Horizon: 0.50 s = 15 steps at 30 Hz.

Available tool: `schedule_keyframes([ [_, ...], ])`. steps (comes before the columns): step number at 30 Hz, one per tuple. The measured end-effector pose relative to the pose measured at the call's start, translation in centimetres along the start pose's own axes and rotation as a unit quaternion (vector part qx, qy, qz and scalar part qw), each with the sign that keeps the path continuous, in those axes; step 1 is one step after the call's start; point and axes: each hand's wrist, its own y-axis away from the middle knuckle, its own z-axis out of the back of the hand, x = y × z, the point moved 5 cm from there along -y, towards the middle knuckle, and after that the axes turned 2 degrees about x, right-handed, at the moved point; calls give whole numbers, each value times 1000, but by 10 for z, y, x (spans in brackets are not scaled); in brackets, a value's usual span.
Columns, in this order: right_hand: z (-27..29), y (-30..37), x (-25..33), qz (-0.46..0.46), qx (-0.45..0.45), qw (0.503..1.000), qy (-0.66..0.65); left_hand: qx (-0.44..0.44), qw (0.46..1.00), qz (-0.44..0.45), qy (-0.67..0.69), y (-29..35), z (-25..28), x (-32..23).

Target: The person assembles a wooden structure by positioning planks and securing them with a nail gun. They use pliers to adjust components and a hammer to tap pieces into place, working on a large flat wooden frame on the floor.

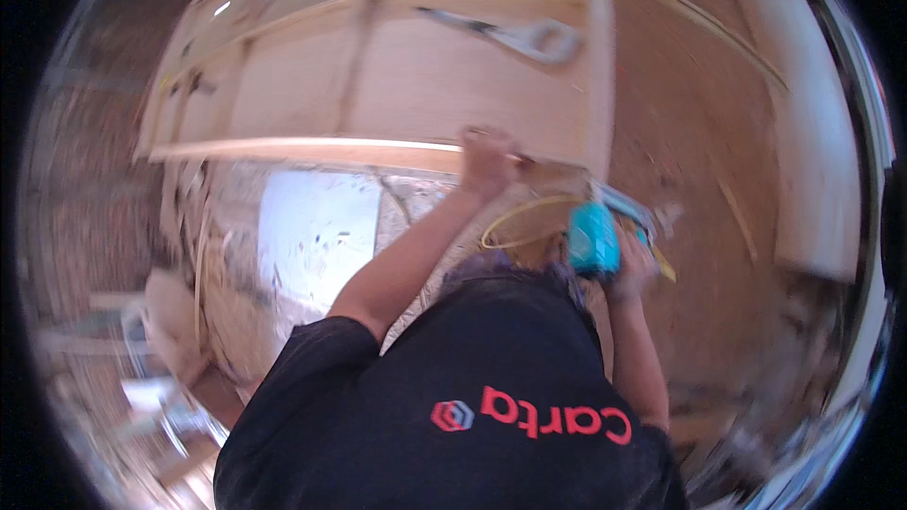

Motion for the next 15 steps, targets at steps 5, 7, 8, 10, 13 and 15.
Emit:
schedule_keyframes([
  [5,22,37,-54,-117,-14,985,-124,-135,991,3,-22,28,58,-17],
  [7,28,63,-87,-224,-15,958,-179,-165,985,52,-25,53,79,-4],
  [8,31,73,-96,-231,23,968,-95,-175,981,74,-23,69,91,9],
  [10,33,86,-112,-258,142,950,104,-220,967,116,-47,104,117,41],
  [13,29,94,-116,-340,257,881,206,-261,949,165,-70,162,153,99],
  [15,18,97,-100,-400,297,840,215,-289,938,171,-86,194,176,138],
])
